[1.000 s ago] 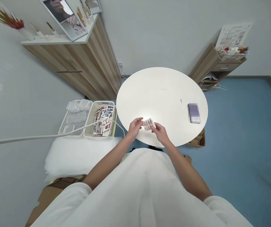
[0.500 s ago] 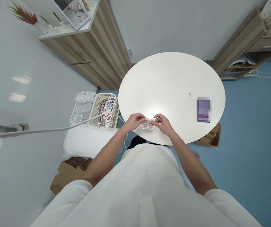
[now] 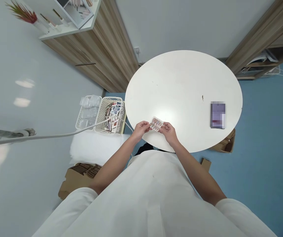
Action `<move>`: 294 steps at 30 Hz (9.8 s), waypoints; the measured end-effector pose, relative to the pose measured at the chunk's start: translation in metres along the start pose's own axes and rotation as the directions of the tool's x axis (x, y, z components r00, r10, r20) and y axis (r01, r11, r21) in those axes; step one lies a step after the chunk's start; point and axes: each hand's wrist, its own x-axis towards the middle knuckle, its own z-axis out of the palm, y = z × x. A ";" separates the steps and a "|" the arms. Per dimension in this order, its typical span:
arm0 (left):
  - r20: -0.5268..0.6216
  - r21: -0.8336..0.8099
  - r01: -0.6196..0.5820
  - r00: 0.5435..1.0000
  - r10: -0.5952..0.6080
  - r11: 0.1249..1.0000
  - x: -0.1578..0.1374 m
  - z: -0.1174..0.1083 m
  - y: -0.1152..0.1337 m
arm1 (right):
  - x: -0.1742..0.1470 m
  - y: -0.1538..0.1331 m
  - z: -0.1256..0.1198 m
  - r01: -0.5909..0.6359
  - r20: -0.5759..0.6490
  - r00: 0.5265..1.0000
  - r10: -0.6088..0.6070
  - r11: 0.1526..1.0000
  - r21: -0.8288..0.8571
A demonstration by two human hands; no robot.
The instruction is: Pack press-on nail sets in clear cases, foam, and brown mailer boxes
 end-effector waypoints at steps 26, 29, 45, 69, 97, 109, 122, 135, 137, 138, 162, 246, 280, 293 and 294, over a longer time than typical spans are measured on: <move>0.028 0.660 -0.207 0.967 0.252 0.722 0.034 -0.079 -0.066 | 0.043 0.072 0.065 0.025 0.011 0.999 -0.036 0.424 -0.905; 0.187 0.751 -0.348 0.927 0.325 0.561 0.027 -0.085 -0.066 | 0.029 0.070 0.060 0.064 0.050 0.998 -0.046 0.391 -0.918; 0.362 0.898 -0.423 0.868 0.339 0.124 0.040 -0.117 -0.051 | 0.039 0.066 0.111 0.169 0.169 0.986 -0.007 -0.027 -0.985; 0.164 0.963 -0.220 0.938 0.306 0.157 0.057 -0.122 -0.045 | 0.081 0.058 0.123 0.240 0.230 0.967 0.106 -0.095 -0.966; -0.204 0.853 0.037 0.942 0.266 0.521 -0.069 -0.103 -0.083 | 0.012 0.055 0.092 0.526 0.603 0.779 0.171 0.344 -0.778; -0.313 0.760 -0.030 0.859 0.406 0.650 -0.115 -0.171 -0.086 | -0.008 0.078 0.194 0.684 0.736 0.672 0.081 0.313 -0.659; -0.414 0.479 -0.107 0.848 0.332 0.871 -0.126 -0.225 -0.086 | 0.016 0.051 0.250 0.601 0.642 0.761 0.097 0.269 -0.753; -0.551 -0.205 -0.135 0.835 0.000 0.969 -0.062 -0.299 0.016 | 0.158 0.032 0.336 0.367 0.597 0.795 0.108 0.699 -0.614; -0.562 -0.239 -0.144 0.827 -0.016 0.960 -0.039 -0.308 0.030 | 0.180 0.032 0.345 0.330 0.587 0.802 0.108 0.740 -0.586; -0.574 -0.252 -0.151 0.819 -0.022 0.956 -0.026 -0.312 0.036 | 0.191 0.031 0.350 0.322 0.585 0.804 0.108 0.748 -0.580; -0.737 -0.376 -0.317 0.672 -0.074 0.871 0.115 -0.362 0.080 | 0.295 0.079 0.436 0.759 0.775 0.632 0.026 0.183 -0.625; 0.390 0.061 0.029 0.919 -0.051 0.998 0.042 0.036 0.007 | 0.000 -0.050 -0.049 -0.037 -0.273 0.962 -0.021 0.978 -0.204; 0.558 0.143 -0.243 0.820 0.125 0.959 0.039 0.018 0.009 | -0.024 -0.043 -0.033 0.154 -0.016 0.978 -0.209 0.769 -0.621; 0.628 0.236 -0.427 0.753 0.198 0.873 0.043 0.017 0.004 | -0.021 -0.038 -0.045 0.158 0.029 0.985 -0.169 0.827 -0.539; 0.627 0.233 -0.429 0.752 0.202 0.873 0.043 0.018 0.005 | -0.021 -0.039 -0.045 0.161 0.027 0.985 -0.173 0.831 -0.533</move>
